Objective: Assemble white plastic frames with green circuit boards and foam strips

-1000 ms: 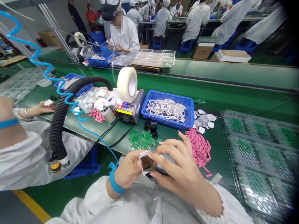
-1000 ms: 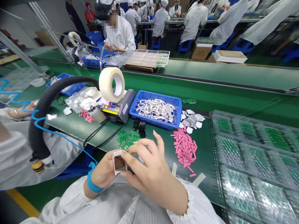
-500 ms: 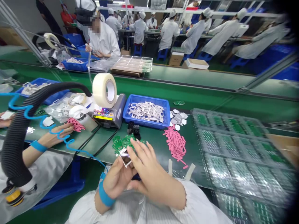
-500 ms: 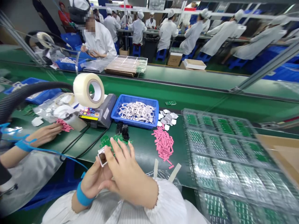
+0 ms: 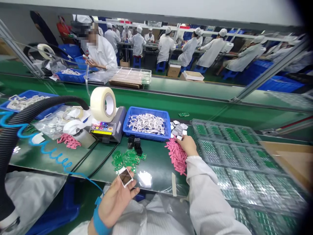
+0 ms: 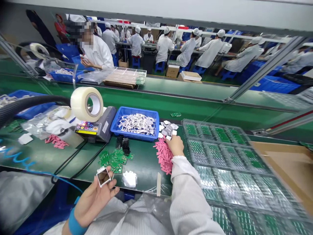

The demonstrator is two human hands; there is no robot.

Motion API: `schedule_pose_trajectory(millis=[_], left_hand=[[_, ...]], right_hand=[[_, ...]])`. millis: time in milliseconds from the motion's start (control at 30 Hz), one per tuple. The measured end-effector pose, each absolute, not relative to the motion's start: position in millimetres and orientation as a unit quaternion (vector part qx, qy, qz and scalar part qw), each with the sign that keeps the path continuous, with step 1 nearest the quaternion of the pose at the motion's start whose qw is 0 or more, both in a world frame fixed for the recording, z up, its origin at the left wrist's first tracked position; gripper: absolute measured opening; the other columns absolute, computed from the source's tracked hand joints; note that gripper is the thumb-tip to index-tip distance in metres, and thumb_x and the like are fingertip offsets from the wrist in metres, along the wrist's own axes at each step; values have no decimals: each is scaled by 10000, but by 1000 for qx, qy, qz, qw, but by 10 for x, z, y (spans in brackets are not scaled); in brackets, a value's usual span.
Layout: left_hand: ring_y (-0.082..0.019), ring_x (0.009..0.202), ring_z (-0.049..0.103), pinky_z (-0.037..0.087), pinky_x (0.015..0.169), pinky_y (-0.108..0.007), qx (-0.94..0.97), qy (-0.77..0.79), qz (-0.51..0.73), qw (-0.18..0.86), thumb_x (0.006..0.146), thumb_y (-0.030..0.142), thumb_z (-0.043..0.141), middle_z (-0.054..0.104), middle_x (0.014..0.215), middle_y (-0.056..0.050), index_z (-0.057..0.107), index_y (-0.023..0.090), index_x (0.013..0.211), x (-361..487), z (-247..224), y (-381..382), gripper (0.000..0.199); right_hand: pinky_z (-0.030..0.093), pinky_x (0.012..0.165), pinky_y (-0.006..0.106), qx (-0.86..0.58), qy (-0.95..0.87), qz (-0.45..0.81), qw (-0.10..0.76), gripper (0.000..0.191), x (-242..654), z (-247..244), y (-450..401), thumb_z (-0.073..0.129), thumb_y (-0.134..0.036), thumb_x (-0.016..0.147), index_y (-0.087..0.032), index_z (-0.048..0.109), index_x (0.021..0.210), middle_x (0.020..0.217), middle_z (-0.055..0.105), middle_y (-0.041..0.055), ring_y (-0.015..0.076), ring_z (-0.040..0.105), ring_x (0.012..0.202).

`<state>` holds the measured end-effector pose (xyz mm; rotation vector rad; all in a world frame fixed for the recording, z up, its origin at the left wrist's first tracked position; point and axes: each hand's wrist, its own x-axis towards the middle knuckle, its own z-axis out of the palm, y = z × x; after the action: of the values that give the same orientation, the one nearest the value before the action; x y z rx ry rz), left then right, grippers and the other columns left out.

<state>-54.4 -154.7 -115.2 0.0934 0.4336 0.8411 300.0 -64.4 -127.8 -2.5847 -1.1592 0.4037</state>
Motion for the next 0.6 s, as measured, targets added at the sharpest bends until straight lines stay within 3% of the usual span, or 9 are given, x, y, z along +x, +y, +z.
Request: schedule_pose_trajectory(millis=[167,333,400,500,600], left_hand=[[-154,835,612,467,822,-364,54,212,402,889,777,331,657,686,937,-11,649,251,1049,-544,-1132,-1528,284],[-205,1089,582,426,936,-383,81,173,371,909,757,406,662,698,1068,-39,683,244,1002,-422,-952,-1492,294],[-229,1137,560,411,970,-399,90,144,359,918,721,420,694,683,1136,-57,699,223,979,-370,-866,-1484,325],[-202,1043,615,403,1004,-410,80,113,376,916,702,396,718,724,1045,-22,717,212,933,-353,-768,-1499,295],[-206,1039,623,388,1033,-421,92,104,395,908,704,390,716,744,978,-12,725,199,914,-406,-718,-1531,284]], right_hand=[[492,729,333,-853,-446,129,238,163,2885,-1046,-781,604,-295,823,-131,600,827,787,640,40,166,611,754],[522,733,276,-712,-566,161,383,114,2055,-571,-1226,575,-288,825,-196,597,890,955,688,39,166,650,859],[531,732,276,-535,-692,158,459,64,1680,-415,-1398,585,-167,815,-210,618,850,928,702,32,155,656,846],[529,661,294,-370,-788,76,487,193,1319,-297,-1532,569,-42,787,-199,638,877,898,705,57,159,616,782],[514,623,320,-353,-792,35,497,229,1218,-304,-1540,577,-8,755,-182,648,885,891,689,85,177,559,771]])
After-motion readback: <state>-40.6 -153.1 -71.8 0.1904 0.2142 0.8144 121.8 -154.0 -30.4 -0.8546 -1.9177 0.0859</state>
